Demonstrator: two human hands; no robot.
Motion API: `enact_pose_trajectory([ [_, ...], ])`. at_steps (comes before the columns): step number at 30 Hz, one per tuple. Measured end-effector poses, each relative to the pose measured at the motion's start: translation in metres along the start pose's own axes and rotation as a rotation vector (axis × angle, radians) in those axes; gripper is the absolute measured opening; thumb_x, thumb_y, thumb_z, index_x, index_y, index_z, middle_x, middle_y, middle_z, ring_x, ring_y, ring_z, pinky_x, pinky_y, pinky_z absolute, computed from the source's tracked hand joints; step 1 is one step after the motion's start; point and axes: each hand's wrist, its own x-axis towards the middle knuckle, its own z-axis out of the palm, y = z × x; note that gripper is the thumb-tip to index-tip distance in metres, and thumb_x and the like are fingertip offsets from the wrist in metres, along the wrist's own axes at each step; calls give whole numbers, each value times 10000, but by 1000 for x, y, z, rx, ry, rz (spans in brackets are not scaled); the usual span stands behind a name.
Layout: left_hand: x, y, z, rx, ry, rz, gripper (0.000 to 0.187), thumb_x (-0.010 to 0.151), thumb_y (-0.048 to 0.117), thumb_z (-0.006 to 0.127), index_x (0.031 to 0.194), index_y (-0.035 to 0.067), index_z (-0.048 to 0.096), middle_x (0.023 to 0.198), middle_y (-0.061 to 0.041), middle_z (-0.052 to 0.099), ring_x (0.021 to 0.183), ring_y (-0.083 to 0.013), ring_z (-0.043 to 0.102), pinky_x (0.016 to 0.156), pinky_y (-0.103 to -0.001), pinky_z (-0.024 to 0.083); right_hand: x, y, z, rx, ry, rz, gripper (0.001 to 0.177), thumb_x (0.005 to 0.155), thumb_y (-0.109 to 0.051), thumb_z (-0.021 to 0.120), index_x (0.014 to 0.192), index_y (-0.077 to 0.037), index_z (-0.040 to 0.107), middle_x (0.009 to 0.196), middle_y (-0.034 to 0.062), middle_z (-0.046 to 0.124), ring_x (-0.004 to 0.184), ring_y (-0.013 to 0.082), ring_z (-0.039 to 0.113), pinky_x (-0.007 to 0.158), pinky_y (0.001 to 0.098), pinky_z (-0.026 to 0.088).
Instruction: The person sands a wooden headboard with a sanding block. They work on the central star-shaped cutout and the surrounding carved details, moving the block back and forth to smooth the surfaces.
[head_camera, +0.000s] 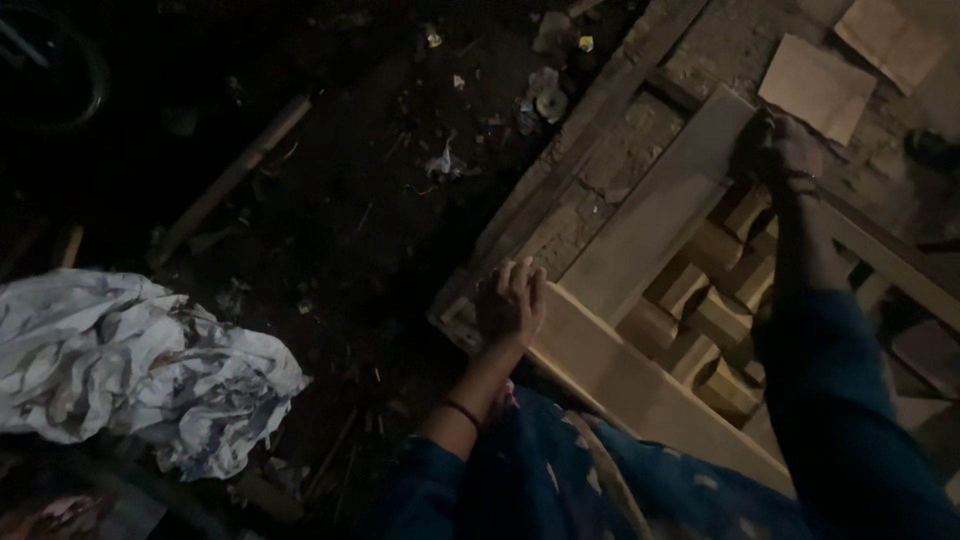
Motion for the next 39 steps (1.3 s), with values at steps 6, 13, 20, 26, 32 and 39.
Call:
enact_pose_trajectory([
  [6,-12,-32,44,-158,280,224,243,1077,250,693,1219,54,683,1126,-178,682,943,-389,646,779,-464,513,-74,9,-15,56,70,-74,248,1116,-244,527,1230,-88,682,1128,193,698,989,403,650,831,496,537],
  [13,-1,-36,21,-169,-67,9,247,1049,271,605,1129,61,709,1048,-177,693,915,-379,672,732,-462,541,-170,101,-75,-211,128,-45,266,1061,-100,563,1280,-103,714,1204,164,717,1047,379,660,823,471,549],
  [20,7,-40,14,-62,35,150,237,1047,279,605,981,89,730,929,-123,707,856,-332,685,719,-443,543,-267,194,-159,-477,-85,435,366,1064,-354,541,1341,-136,637,1244,183,663,1158,379,603,847,580,482],
  [26,7,-74,48,-262,115,312,231,1102,225,650,1055,3,693,909,-150,692,773,-292,653,631,-401,516,-239,146,-143,-532,-76,239,356,997,-347,595,1286,-157,680,1144,163,693,1060,366,633,880,570,489],
  [32,4,-81,43,-183,37,182,198,1033,234,672,1024,41,716,914,-146,671,826,-312,654,714,-430,537,-174,22,-44,-181,129,-53,759,1023,-609,574,1575,-121,390,1539,244,372,1430,454,320,1152,634,251],
  [39,3,-82,37,-236,4,42,224,1028,242,675,1053,25,724,938,-169,662,786,-272,656,641,-359,532,-132,-44,0,-183,-42,-156,708,1085,-625,379,1687,-282,232,1727,138,142,1536,481,106,1199,671,71],
])
